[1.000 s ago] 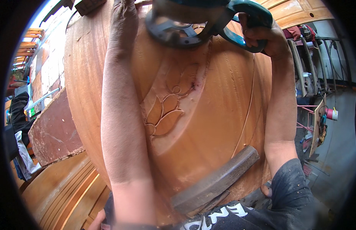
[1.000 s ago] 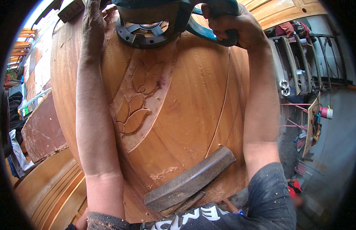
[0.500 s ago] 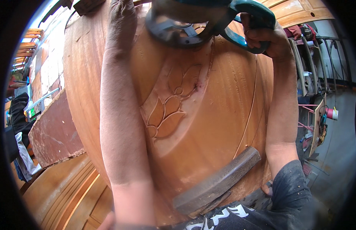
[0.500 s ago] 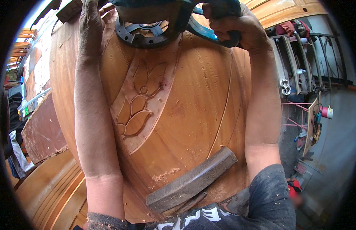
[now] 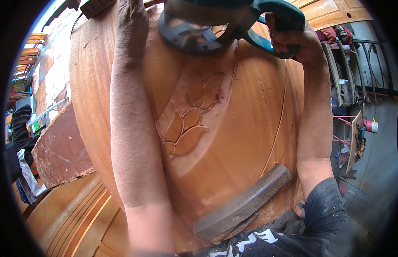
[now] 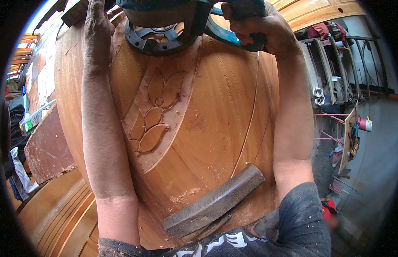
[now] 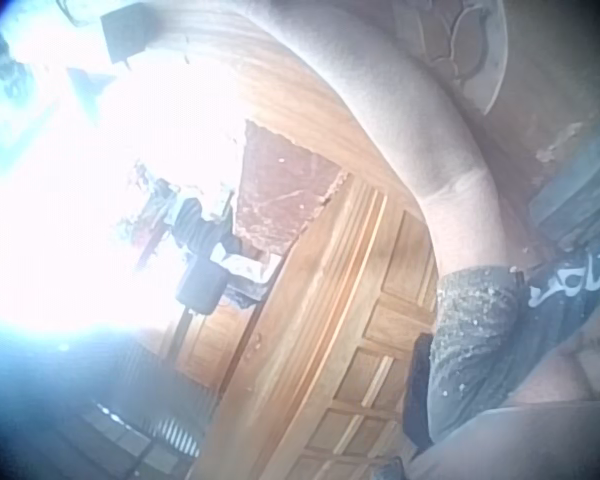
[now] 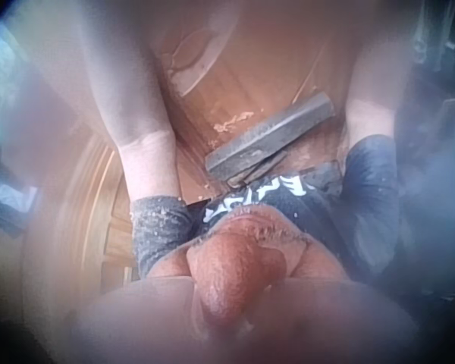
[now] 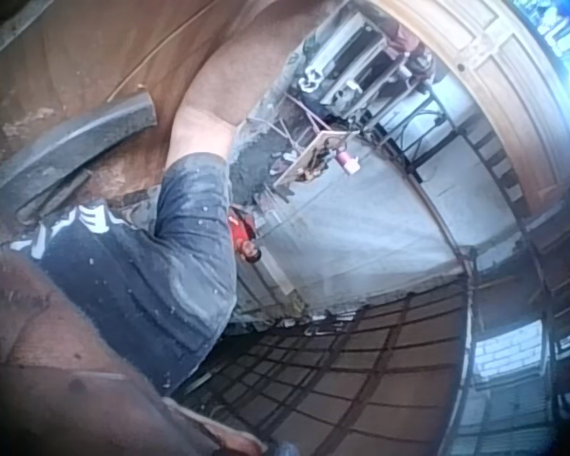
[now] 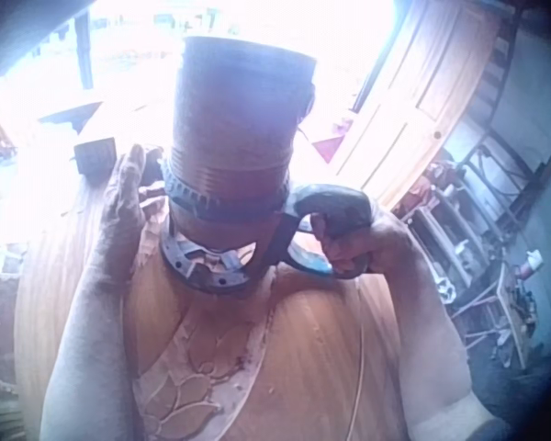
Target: The person uses a router to carve a floral design into a large wooden piece.
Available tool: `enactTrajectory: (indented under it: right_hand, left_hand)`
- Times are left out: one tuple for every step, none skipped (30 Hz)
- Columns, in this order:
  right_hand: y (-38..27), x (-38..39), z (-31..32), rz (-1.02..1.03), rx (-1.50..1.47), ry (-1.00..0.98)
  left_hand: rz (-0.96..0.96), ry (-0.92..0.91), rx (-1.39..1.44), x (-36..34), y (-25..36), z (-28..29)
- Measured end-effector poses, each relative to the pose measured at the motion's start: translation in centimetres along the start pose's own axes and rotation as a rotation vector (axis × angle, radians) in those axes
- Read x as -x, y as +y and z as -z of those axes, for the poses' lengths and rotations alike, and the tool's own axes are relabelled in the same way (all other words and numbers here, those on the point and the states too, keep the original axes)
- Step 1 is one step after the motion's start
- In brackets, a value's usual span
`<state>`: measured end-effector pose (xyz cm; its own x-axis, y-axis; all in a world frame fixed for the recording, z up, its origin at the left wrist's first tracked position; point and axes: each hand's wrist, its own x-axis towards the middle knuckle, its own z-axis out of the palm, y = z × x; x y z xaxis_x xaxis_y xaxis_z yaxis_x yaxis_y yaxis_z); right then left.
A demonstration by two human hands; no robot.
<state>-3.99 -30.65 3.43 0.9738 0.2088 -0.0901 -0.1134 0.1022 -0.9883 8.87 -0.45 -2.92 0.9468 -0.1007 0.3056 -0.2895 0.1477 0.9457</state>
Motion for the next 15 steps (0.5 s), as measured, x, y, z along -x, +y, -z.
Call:
enactTrajectory:
  right_hand:
    - [0.1,-0.1,-0.1,0.010,-0.001,-0.002]
    - [0.2,-0.2,-0.1,0.020,-0.001,-0.004]
    - [0.2,-0.2,-0.1,0.021,-0.016,-0.021]
    - [0.2,-0.3,0.0,0.021,-0.030,-0.036]
    - [0.2,-0.3,0.1,0.021,-0.044,-0.051]
    - [0.3,-0.3,0.2,0.021,-0.046,-0.048]
    - [0.4,-0.3,0.2,0.023,-0.050,-0.048]
    - [0.5,-0.3,0.1,0.024,-0.054,-0.048]
    - [0.5,-0.3,0.0,0.028,-0.057,-0.041]
    - [0.5,-0.3,-0.2,0.031,-0.060,-0.034]
    - [0.4,-0.3,-0.3,0.034,-0.062,-0.026]
    - [0.7,-0.3,0.0,0.060,0.019,-0.025]
    - [1.0,-0.3,0.4,0.087,0.099,-0.024]
    - [1.3,-0.3,0.7,0.115,0.178,-0.024]
    - [1.4,-0.2,1.0,0.102,0.179,-0.019]
  left_hand:
    - [0.009,-0.010,-0.006,-0.1,0.1,0.3]
    - [0.017,-0.020,-0.011,-0.1,0.2,0.4]
    - [-0.076,-0.011,-0.143,0.3,0.0,0.3]
    - [-0.168,-0.002,-0.272,1.2,0.2,-0.3]
    - [-0.225,-0.004,-0.348,1.5,0.2,-0.4]
    - [-0.283,-0.001,-0.423,1.9,0.3,-0.6]
    - [-0.306,-0.007,-0.449,2.0,0.5,-0.5]
    - [-0.264,-0.010,-0.384,1.9,0.7,-0.4]
    - [-0.224,-0.011,-0.319,1.9,0.8,-0.4]
    - [-0.118,-0.007,-0.162,1.6,1.5,-0.5]
    - [-0.013,-0.004,-0.006,1.4,1.8,-0.5]
    - [-0.021,-0.023,-0.028,1.1,1.4,-0.2]
    - [-0.031,-0.041,-0.052,0.4,1.1,0.4]
    - [-0.040,-0.059,-0.076,0.1,0.7,0.8]
    - [-0.058,-0.062,-0.054,0.2,0.2,1.0]
